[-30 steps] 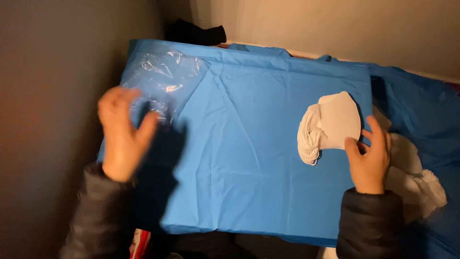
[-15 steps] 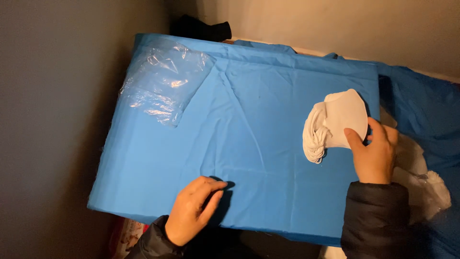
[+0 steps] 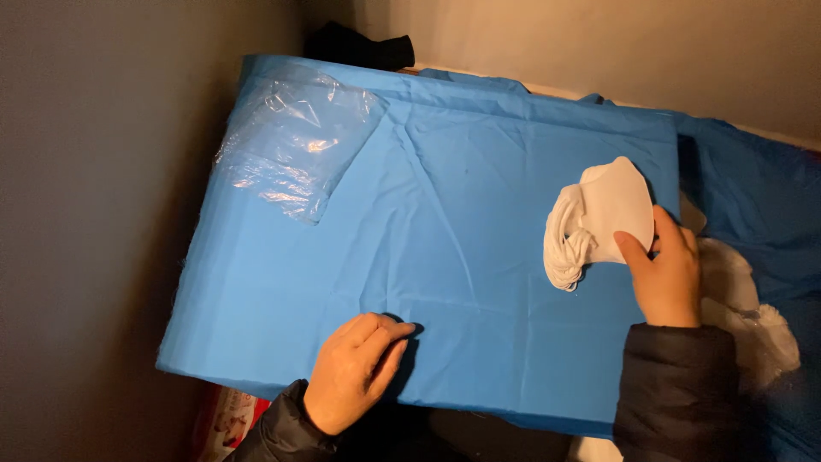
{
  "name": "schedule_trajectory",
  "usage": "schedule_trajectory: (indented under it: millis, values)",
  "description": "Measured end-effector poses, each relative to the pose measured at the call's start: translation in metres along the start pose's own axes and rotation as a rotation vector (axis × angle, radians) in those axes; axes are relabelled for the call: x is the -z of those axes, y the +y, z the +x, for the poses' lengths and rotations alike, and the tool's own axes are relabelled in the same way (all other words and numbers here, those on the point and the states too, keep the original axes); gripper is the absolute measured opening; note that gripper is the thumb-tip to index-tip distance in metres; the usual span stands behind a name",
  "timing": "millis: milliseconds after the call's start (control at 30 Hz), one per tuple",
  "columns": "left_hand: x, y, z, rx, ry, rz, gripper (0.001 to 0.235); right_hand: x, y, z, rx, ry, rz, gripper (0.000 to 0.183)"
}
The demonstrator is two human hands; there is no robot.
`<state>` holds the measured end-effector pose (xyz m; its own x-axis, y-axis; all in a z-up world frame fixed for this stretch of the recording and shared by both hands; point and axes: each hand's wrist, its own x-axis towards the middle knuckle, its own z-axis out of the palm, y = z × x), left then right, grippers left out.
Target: Counting out individual white face masks and placing them into a plastic bag for packaging.
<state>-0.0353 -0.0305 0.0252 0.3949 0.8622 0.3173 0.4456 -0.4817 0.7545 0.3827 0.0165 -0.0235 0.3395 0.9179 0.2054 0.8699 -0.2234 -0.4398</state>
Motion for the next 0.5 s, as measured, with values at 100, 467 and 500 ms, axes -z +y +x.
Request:
schedule_trajectory:
  millis: [100, 467, 500]
  values:
    - [0.0, -0.001, -0.001, -0.002, -0.003, 0.006, 0.02, 0.006, 0.001, 0.007, 0.076, -0.061, 0.111, 0.062]
    - [0.0, 0.0, 0.0, 0.003, 0.001, 0.007, 0.02, 0.018, -0.016, 0.013, 0.054, -0.115, 0.082, 0.059]
    - [0.0, 0.0, 0.0, 0.005, 0.005, 0.01, 0.02, 0.018, -0.017, 0.012, 0.044, -0.098, 0.053, 0.058]
